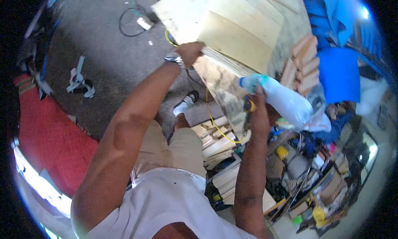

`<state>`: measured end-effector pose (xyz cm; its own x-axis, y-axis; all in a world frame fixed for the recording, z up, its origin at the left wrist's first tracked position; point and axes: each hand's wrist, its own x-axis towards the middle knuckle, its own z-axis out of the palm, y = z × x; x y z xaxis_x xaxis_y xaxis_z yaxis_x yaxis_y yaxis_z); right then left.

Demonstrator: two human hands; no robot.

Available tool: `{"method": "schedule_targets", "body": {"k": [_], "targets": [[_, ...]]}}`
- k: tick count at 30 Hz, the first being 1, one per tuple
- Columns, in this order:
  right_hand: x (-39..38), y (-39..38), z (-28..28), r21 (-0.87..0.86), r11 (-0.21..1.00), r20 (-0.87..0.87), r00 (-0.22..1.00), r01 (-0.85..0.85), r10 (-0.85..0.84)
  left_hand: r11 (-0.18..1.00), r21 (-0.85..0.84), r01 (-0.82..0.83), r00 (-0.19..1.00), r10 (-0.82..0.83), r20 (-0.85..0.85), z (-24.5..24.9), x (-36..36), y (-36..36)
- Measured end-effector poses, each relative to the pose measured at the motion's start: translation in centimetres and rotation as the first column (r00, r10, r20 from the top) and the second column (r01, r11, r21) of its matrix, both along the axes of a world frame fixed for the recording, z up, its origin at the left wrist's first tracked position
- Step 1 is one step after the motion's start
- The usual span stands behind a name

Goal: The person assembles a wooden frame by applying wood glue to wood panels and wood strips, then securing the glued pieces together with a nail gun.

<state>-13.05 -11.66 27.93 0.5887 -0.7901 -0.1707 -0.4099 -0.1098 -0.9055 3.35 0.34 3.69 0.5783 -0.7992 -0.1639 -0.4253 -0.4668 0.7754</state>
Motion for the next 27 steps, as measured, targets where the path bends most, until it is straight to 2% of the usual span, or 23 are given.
{"method": "schedule_targets", "body": {"k": [1,2,3,4,6,8,11,14,15,16,18,19,22,25,26,27], "targets": [[0.1,0.0,0.2,0.029,0.999,0.035,0.999,0.024,-0.025,0.999,0.036,-0.003,1.0,0.003,0.006,0.5,0.0,0.2],[0.3,-0.2,0.2,0.058,0.997,0.07,0.996,0.046,-0.05,0.999,-0.041,-0.008,0.999,0.006,-0.034,-1.3,-0.1,-0.2],[0.5,-0.3,0.0,0.087,0.994,0.104,0.992,0.068,-0.077,0.999,-0.03,0.022,0.998,-0.024,-0.058,-0.5,-1.2,-0.7],[2.0,-0.2,-0.4,-0.005,0.998,0.075,0.995,0.066,-0.065,1.0,0.004,0.03,0.999,-0.03,-0.026,0.3,0.3,-0.2],[2.7,-0.5,-1.3,0.001,1.0,0.134,0.991,0.003,-0.003,0.999,0.023,0.049,0.998,-0.048,-0.046,1.3,0.7,-0.1],[3.2,-1.3,-2.3,0.053,0.997,0.085,0.995,-0.055,0.05,0.997,0.058,0.055,0.998,-0.053,-0.031,1.5,0.9,-0.1],[4.8,0.3,-2.3,-0.024,1.0,0.185,0.983,-0.009,0.014,0.994,0.083,0.068,0.996,-0.063,-0.068,1.5,1.1,-0.4],[5.1,-0.4,-3.7,-0.114,0.992,0.224,0.972,-0.051,0.075,0.998,0.028,0.06,0.997,-0.059,-0.044,0.9,1.0,-0.3],[5.3,0.0,-3.1,-0.176,0.981,0.112,0.988,-0.083,0.103,0.999,0.017,0.049,0.997,-0.048,-0.057,0.6,0.9,-0.3],[5.2,0.0,-2.1,-0.33,0.931,0.064,0.98,-0.157,0.188,0.999,0.016,0.036,0.998,-0.035,-0.054,0.3,0.8,-0.4],[5.1,-0.2,0.2,-0.59,0.751,-0.058,0.943,-0.296,0.327,1.0,0.027,0.01,0.999,-0.009,-0.046,0.4,0.6,-0.2],[5.3,0.8,1.5,-0.553,0.803,0.004,0.963,-0.221,0.268,1.0,-0.017,0.003,1.0,-0.003,-0.011,-0.1,0.6,-0.2],[3.2,-0.5,-1.8,-0.364,0.891,-0.041,0.96,-0.272,0.276,0.999,-0.01,0.034,0.996,-0.035,-0.087,0.2,0.7,-0.3],[4.4,-1.6,-5.1,-0.528,0.759,-0.19,0.923,-0.383,0.334,1.0,0.001,0.018,1.0,-0.018,-0.018,0.0,1.0,-0.9],[4.6,-0.9,-5.5,-0.487,0.776,-0.175,0.916,-0.4,0.362,1.0,0.021,-0.001,1.0,0.001,0.022,-0.2,0.6,-0.4],[5.0,-0.3,-6.1,-0.446,0.792,-0.159,0.908,-0.417,0.388,1.0,-0.006,-0.001,0.998,0.001,-0.066,0.0,0.7,-0.2]]}}
